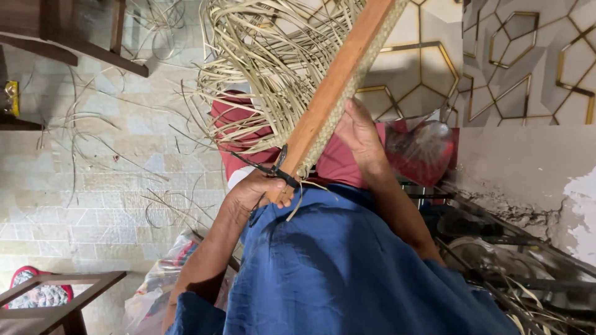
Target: The person sits on the floor and weaves dried palm fibers onto a wooden broom frame. They use a dark binding cord to secure the fibers at the base of the broom head, then continue weaving the fibers into the wooden slats.
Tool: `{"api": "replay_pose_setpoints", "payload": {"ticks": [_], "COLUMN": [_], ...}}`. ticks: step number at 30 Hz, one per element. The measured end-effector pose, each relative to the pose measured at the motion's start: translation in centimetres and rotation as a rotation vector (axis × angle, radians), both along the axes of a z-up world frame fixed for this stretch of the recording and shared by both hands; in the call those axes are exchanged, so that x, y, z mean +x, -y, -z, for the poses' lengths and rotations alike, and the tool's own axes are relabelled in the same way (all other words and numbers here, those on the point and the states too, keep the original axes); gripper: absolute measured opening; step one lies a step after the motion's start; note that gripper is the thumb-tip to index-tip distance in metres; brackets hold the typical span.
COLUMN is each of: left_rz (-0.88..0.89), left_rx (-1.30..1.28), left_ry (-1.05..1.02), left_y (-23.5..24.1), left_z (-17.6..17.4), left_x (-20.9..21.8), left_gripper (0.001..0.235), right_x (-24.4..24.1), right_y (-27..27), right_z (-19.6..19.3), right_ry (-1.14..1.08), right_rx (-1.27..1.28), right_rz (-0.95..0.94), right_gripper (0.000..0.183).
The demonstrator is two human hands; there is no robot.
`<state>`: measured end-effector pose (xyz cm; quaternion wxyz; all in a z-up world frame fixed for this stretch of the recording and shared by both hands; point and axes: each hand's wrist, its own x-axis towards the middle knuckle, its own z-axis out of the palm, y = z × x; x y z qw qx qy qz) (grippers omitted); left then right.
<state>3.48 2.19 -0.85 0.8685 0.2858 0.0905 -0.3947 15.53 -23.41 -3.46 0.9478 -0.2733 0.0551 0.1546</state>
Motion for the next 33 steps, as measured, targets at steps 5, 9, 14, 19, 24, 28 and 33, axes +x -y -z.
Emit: {"api": "replay_pose_setpoints", "payload": {"ticks": [5,9,14,19,24,28,33], "left_rz": [-0.049,-0.074,-0.086,0.204,0.507,0.292,0.174], "left_rx": [0.044,0.129,0.625,1.109,1.479,1.403,1.173], "left_ry": [-0.036,0.021,0.336,0.443,0.459,0.450,0.437], "left_y": [1.4,4.2,6.8,7.5,8.3,6.3,1.3], "left_z": [0.4,-1.9,1.2,0.7,-2.2,-1.2,-4.8], "left_x": [-1.0,-0.5,0.0,-1.0,-0.5,-0.7,-1.2], "left_gripper": [0.039,0.030,0.062,0.091,0.094,0.082,0.077], "right_x": [-0.1,-0.3,-2.8,-3.3,-3.6,-1.7,2.9], "right_y": [1.0,1.0,-0.2,-1.1,-1.3,-0.5,2.0], "right_z": [1.2,4.2,5.9,8.3,10.3,11.9,13.0], "right_ry": [-0.047,-0.069,-0.531,-0.516,-0.482,-0.431,-0.355], "right_rx": [-0.174,-0.299,-0.029,0.012,0.055,0.103,0.150], "right_rz": [0.176,0.326,0.313,0.263,0.198,0.158,0.167], "right_gripper": [0.028,0.024,0.065,0.063,0.062,0.062,0.063]}}
